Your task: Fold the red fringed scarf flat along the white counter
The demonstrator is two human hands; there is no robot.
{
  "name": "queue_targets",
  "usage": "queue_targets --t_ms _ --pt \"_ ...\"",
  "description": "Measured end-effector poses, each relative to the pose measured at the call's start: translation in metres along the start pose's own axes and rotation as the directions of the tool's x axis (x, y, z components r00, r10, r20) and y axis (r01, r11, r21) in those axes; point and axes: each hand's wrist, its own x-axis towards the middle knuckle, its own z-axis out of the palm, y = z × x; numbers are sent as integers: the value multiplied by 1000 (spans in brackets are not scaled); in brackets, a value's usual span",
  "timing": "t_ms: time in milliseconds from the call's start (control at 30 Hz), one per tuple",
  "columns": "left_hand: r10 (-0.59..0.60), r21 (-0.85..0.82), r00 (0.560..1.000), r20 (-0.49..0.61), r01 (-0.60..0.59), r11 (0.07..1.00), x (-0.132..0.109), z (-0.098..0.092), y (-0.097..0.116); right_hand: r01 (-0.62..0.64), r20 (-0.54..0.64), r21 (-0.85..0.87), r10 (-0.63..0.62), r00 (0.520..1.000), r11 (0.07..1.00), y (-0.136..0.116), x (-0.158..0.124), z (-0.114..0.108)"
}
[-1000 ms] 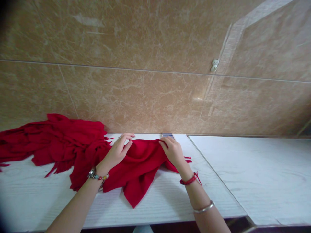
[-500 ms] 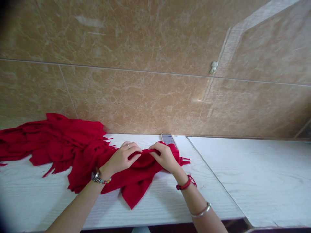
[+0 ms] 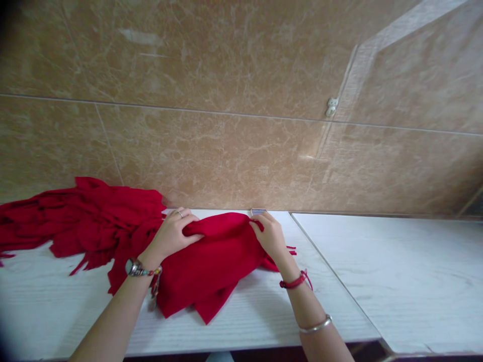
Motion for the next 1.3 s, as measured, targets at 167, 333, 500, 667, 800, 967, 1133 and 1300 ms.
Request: queue_targets --t_ms 167,333,500,667,800,967,1133,1300 --pt "37 -240 995 98 -13 971 1 16 11 145 209 75 -158 965 987 -15 -10 14" --pt "95 -324 987 129 -49 945 0 19 22 185 376 177 -241 895 967 -36 -18 26" --pt "144 -289 973 178 -89 953 -2 18 25 177 351 119 -208 913 977 -33 -13 25" --pt "9 -153 982 190 21 988 -2 19 -1 -164 46 71 161 986 984 -6 -3 8" --pt "-90 -151 990 105 105 983 -1 20 -9 -96 9 51 96 995 994 -4 -1 4" --pt "1 -225 987 159 35 974 -1 24 11 188 231 41 -192 954 981 -34 -13 20" --pt "-8 -165 986 165 35 986 -2 25 21 164 322 79 -181 929 983 -41 -17 27" --pt "-127 -22 976 177 133 991 -1 21 4 -167 -42 -17 166 985 986 -15 -5 12"
